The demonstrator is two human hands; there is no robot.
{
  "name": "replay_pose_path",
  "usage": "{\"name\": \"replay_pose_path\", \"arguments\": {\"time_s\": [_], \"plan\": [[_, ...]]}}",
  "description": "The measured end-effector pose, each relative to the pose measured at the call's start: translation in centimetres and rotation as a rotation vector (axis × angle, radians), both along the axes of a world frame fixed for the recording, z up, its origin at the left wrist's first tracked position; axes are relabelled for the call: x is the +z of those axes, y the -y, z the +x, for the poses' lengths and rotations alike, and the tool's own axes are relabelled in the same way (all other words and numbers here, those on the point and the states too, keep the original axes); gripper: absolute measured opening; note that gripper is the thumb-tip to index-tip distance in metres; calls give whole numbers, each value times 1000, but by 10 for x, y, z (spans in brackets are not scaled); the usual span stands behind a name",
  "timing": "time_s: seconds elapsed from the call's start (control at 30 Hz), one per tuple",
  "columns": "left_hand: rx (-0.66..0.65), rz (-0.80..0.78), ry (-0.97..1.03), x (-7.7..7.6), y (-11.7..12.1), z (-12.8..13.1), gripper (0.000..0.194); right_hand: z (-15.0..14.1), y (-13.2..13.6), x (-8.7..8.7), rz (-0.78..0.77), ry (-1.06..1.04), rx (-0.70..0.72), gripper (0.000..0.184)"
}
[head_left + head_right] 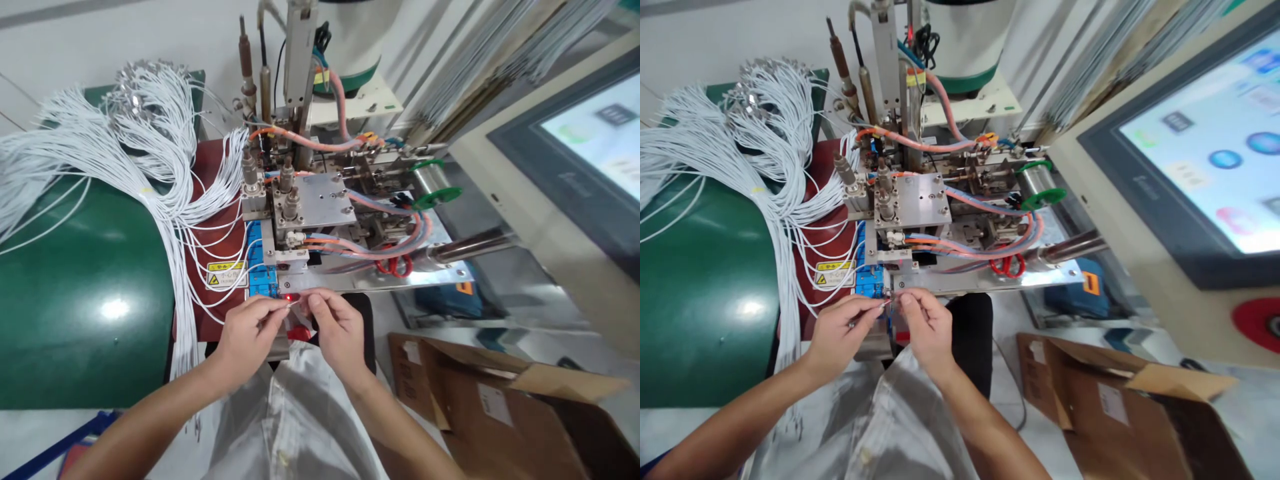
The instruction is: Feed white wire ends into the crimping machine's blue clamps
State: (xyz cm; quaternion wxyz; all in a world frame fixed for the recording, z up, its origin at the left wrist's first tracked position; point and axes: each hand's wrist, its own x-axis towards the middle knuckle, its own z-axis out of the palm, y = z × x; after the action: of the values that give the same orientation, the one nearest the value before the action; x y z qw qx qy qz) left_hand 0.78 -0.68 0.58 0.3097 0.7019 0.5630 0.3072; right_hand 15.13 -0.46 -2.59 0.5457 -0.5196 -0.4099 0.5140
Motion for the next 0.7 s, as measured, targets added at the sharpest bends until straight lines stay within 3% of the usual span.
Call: {"name": "replay_pose_path", "arguments": {"time_s": [0.33, 0.5, 0.6, 0.7], "plan": [[55, -42, 42, -6, 1, 0, 13, -10, 7, -9, 112, 134, 29, 9], [-3, -235, 119, -1, -4, -4, 19, -10, 5, -11, 113, 144, 72, 8], [72, -339, 198, -3, -4, -4, 18, -12, 6, -10, 100, 123, 40, 10], [131, -343, 256, -7, -3, -3, 16, -14, 6, -9, 111, 122, 17, 8]]}}
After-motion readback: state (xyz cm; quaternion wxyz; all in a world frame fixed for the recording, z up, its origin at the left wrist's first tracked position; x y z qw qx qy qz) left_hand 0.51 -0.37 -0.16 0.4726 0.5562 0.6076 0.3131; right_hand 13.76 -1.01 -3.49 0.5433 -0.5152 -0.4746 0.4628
